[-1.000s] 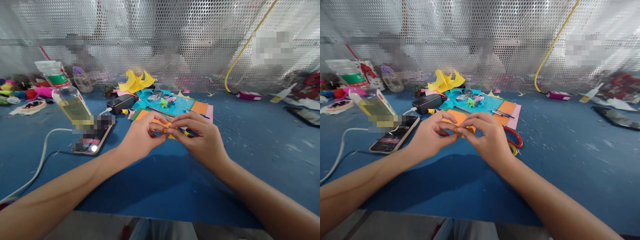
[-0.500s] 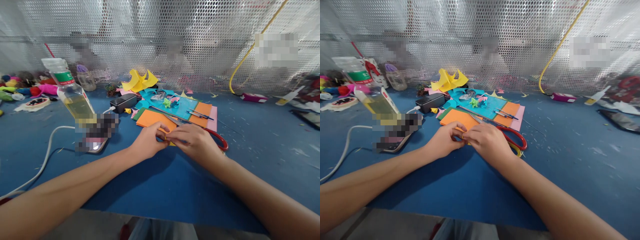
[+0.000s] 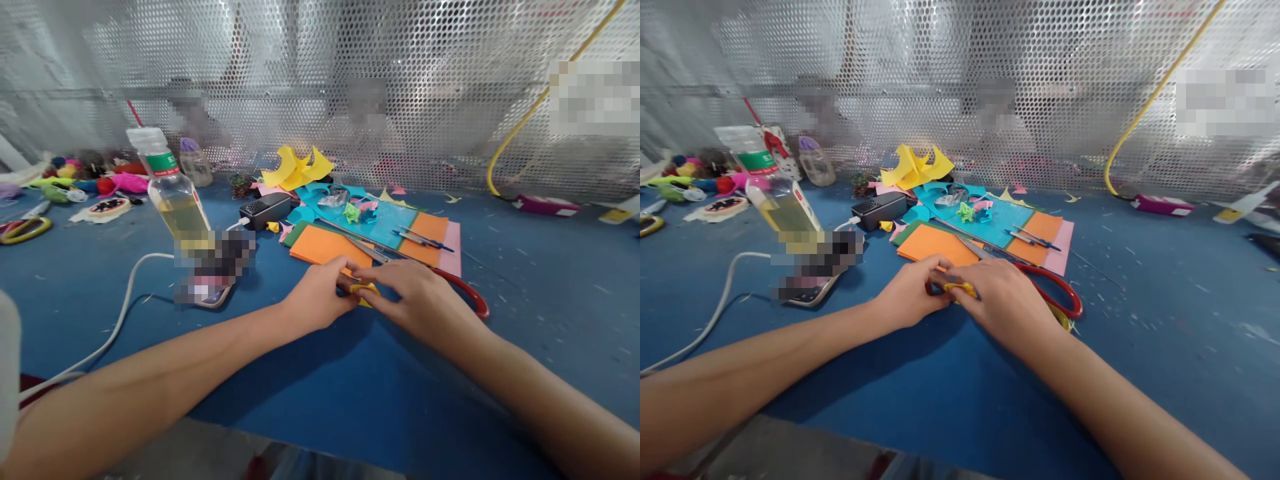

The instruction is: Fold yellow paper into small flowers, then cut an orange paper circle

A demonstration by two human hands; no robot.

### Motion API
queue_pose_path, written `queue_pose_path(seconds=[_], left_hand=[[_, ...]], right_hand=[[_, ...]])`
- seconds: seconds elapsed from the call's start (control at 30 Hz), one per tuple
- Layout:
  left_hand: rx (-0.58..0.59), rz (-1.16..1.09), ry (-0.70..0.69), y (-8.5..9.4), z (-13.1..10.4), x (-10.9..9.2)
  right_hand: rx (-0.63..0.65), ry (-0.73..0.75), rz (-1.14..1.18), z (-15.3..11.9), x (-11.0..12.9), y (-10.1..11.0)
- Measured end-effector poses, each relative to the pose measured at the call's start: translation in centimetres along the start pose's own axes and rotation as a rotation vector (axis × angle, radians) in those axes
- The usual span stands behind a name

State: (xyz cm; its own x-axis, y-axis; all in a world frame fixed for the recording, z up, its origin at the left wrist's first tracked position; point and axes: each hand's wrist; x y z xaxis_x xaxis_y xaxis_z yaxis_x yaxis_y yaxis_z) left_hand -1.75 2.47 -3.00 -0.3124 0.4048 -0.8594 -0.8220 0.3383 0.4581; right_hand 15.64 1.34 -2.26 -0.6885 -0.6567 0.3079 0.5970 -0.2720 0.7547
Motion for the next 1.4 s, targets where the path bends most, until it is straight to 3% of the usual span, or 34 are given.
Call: queue_pose_path(seconds=[0.13, 0.37, 0.5, 0.83, 1.4], left_hand=[[-0.078, 0.002, 0.001, 0.2, -0.1, -0.4], [-0.223, -0.174, -0.114, 1.1, -0.2, -1.4], [-0.2, -0.295, -0.156, 1.8, -0.2, -2.1], [-0.194, -0.337, -0.1, 2.5, -0.1, -4.1], [-0.189, -0.347, -0.056, 2.7, -0.4, -4.8]], right_hand=[[0.132, -0.077, -0.128, 0.4, 0.1, 0.2], [-0.073, 0.043, -0.023, 0.9, 0.8, 1.6], [-0.17, 0.076, 0.022, 0.9, 1.1, 2.4], [-0.227, 0.125, 0.099, 1.0, 1.6, 3.2], [-0.193, 0.116, 0.115, 1.0, 1.8, 3.6]])
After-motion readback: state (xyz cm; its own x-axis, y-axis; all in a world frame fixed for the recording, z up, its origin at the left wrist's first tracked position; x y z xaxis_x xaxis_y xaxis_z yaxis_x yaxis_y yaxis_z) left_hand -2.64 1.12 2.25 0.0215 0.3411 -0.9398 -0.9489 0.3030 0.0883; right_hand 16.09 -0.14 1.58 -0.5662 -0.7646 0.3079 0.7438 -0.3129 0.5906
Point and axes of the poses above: each hand's wrist, its own z-axis towards the middle knuckle, its own y-axis out of the back of the hand, x = y × z, and after that the axes turned 4 degrees about -z, right-handed
